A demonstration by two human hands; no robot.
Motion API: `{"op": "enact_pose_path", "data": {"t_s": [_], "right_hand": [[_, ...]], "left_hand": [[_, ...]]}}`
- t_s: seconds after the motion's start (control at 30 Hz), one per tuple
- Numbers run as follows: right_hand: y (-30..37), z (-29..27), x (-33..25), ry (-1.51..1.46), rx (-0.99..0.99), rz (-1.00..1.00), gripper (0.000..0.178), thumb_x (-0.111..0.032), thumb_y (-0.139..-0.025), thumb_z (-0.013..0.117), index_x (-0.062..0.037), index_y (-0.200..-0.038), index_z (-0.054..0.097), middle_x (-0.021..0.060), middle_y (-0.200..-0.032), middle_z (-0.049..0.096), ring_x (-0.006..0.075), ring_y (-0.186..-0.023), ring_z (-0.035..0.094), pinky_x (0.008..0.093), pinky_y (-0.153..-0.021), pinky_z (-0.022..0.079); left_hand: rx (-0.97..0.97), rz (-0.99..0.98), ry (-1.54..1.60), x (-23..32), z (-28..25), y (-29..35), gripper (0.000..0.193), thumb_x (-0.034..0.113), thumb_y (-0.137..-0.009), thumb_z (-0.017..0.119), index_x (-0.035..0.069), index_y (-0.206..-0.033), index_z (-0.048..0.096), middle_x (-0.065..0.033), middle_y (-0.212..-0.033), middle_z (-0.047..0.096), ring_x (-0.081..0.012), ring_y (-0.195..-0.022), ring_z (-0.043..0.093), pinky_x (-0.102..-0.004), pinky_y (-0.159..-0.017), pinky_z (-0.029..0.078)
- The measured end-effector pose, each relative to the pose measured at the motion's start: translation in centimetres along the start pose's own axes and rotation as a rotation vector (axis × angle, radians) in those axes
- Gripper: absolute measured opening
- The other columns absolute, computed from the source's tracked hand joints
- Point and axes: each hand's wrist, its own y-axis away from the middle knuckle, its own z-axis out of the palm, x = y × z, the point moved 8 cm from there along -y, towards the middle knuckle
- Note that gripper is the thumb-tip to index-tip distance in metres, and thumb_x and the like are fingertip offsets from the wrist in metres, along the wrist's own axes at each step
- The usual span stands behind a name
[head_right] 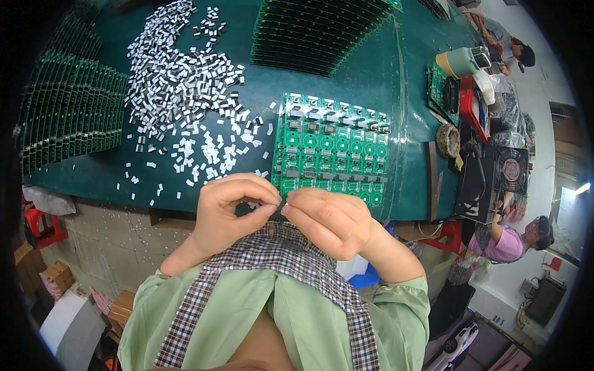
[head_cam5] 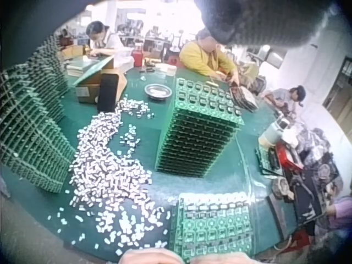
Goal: The person assembles metal pins and electronic components onto printed circuit board arrays by hand.
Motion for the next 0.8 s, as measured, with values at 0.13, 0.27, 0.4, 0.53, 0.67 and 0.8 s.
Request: {"op": "enact_pose_path", "data": {"t_s": [0.13, 0.27, 0.4, 0.53, 0.67, 0.8], "right_hand": [[-0.2, 0.0, 0.1, 0.015, -0.013, 0.015, 0.026, -0.005, -0.061, 0.063, 0.0062, -0.084, 0.064, 0.0147, -0.082, 0.064, 0.0237, -0.072, 0.066, 0.0285, -0.06, 0.056], [-0.2, 0.1, 0.1, 0.025, -0.021, 0.002, 0.025, -0.006, -0.061, 0.063, 0.0061, -0.083, 0.064, 0.0147, -0.082, 0.064, 0.0237, -0.072, 0.066, 0.0285, -0.059, 0.056], [-0.1, -0.1, 0.5, -0.029, -0.031, 0.041, 0.025, -0.005, -0.062, 0.064, 0.0046, -0.085, 0.065, 0.014, -0.082, 0.064, 0.0232, -0.071, 0.066, 0.028, -0.057, 0.055], [0.3, -0.4, 1.5, -0.144, 0.037, 0.241, 0.024, -0.003, -0.063, 0.074, -0.0004, -0.086, 0.066, 0.0104, -0.083, 0.065, 0.0201, -0.069, 0.065, 0.0271, -0.056, 0.053], [0.6, -0.3, 1.7, -0.202, 0.015, 0.31, 0.025, -0.004, -0.063, 0.078, -0.0026, -0.085, 0.067, 0.0083, -0.084, 0.066, 0.0184, -0.068, 0.065, 0.0268, -0.055, 0.053], [0.7, -0.2, 1.8, -0.267, 0.004, 0.335, 0.025, -0.004, -0.064, 0.077, -0.0028, -0.086, 0.067, 0.0086, -0.084, 0.066, 0.0189, -0.068, 0.065, 0.0267, -0.055, 0.052]], "left_hand": [[0.035, 0.003, -0.018, 0.1, -0.2, 0.1, 0.014, -0.008, -0.076, 0.065, -0.003, -0.088, 0.065, -0.01, -0.088, 0.066, -0.0152, -0.078, 0.064, -0.0256, -0.069, 0.053], [0.017, 0.102, -0.169, 0.9, -0.2, -0.1, 0.014, -0.007, -0.075, 0.066, -0.002, -0.088, 0.065, -0.01, -0.087, 0.066, -0.0176, -0.077, 0.065, -0.027, -0.068, 0.053], [0.007, 0.102, -0.169, 0.8, -0.1, -0.1, 0.014, -0.006, -0.074, 0.067, -0.002, -0.088, 0.066, -0.0099, -0.087, 0.067, -0.0194, -0.077, 0.065, -0.0277, -0.068, 0.053], [0.028, 0.159, -0.124, 0.9, 0.1, 0.1, 0.014, -0.004, -0.075, 0.07, 0.0, -0.087, 0.066, -0.0101, -0.089, 0.068, -0.0194, -0.079, 0.066, -0.0282, -0.067, 0.053], [0.004, 0.268, -0.107, 1.0, 0.3, 0.2, 0.015, -0.002, -0.074, 0.071, 0.001, -0.088, 0.066, -0.0107, -0.089, 0.068, -0.0206, -0.078, 0.067, -0.0293, -0.066, 0.054], [0.001, 0.45, -0.236, 2.0, 0.8, 0.6, 0.018, -0.003, -0.072, 0.071, 0.001, -0.088, 0.065, -0.0113, -0.085, 0.067, -0.024, -0.075, 0.066, -0.0311, -0.065, 0.053]]}}
